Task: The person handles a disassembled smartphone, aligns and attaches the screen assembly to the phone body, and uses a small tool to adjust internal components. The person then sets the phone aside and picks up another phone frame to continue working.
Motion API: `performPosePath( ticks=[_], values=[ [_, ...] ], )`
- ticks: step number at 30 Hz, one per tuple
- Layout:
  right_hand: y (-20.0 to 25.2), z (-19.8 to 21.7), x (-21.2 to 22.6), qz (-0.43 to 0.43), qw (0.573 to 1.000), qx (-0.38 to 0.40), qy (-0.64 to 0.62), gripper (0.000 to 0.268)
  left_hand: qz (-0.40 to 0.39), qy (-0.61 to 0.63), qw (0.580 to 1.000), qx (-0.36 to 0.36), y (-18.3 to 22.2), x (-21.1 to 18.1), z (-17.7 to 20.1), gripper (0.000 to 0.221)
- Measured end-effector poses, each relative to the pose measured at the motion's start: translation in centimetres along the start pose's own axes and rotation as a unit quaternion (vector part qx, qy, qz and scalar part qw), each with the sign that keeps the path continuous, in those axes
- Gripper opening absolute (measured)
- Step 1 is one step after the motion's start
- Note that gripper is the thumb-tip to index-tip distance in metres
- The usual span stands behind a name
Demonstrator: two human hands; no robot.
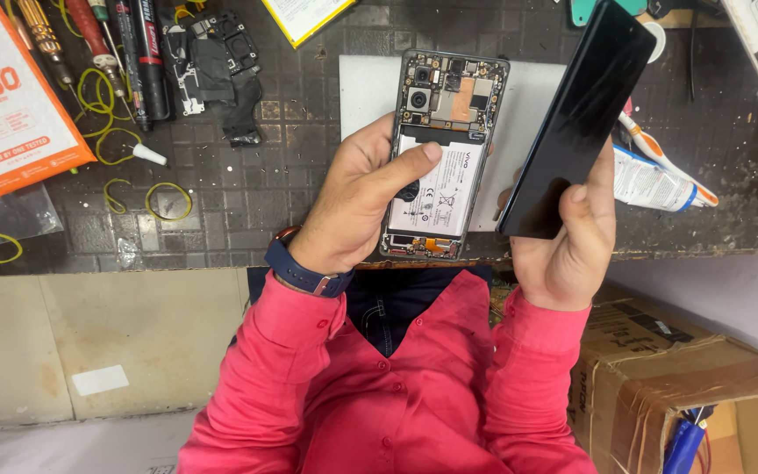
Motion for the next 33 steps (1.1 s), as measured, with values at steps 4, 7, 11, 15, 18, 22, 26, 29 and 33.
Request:
performPosePath(
  ticks=[4, 7, 11, 15, 18, 22, 26, 29, 33],
  values=[
    [-0.3, -0.1, 0.1, -0.006, 1.000, 0.026, 0.002, 0.065, -0.010, -0.014, 1.000, -0.021, -0.1, 0.1, 0.0, 0.030],
    [0.7, 0.0, 0.1, -0.024, 1.000, 0.014, 0.009, 0.064, -0.038, -0.046, 0.998, -0.033, 0.0, 0.6, 0.4, 0.031],
    [-0.1, -0.7, 0.1, -0.025, 0.999, -0.012, 0.025, 0.070, -0.093, -0.124, 0.986, -0.068, -0.2, 0.3, -0.1, 0.037],
    [0.6, -0.7, 0.1, -0.016, 0.999, 0.012, 0.039, 0.062, -0.153, -0.221, 0.957, -0.108, 0.3, 0.5, -0.5, 0.047],
    [0.6, -0.3, 0.0, -0.010, 0.999, 0.007, 0.051, 0.063, -0.176, -0.405, 0.882, -0.162, 0.1, -0.9, -0.5, 0.053],
    [0.5, -0.2, 0.0, -0.011, 0.998, -0.002, 0.059, 0.063, -0.147, -0.448, 0.864, -0.174, -1.0, -2.5, -2.1, 0.053],
    [0.3, -0.8, 0.1, -0.007, 0.998, 0.002, 0.057, 0.062, -0.088, -0.573, 0.785, -0.220, -1.4, -3.5, -3.6, 0.044],
    [0.4, -1.0, 0.1, -0.017, 0.998, -0.018, 0.052, 0.063, -0.098, -0.673, 0.689, -0.249, -1.1, -4.0, -4.3, 0.044],
    [0.2, -0.9, 0.1, -0.032, 0.998, -0.055, 0.027, 0.067, -0.117, -0.787, 0.538, -0.279, -0.6, -4.5, -5.1, 0.044]
  ],
)
Point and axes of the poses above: each hand's wrist, its own y-axis away from the middle knuckle, its own z-axis out of the back of the hand, x = y × z, the point moved 4 cm from there along -y, towards the middle knuckle, and after that the axes turned 9 degrees about -y, right-handed, at the moved point
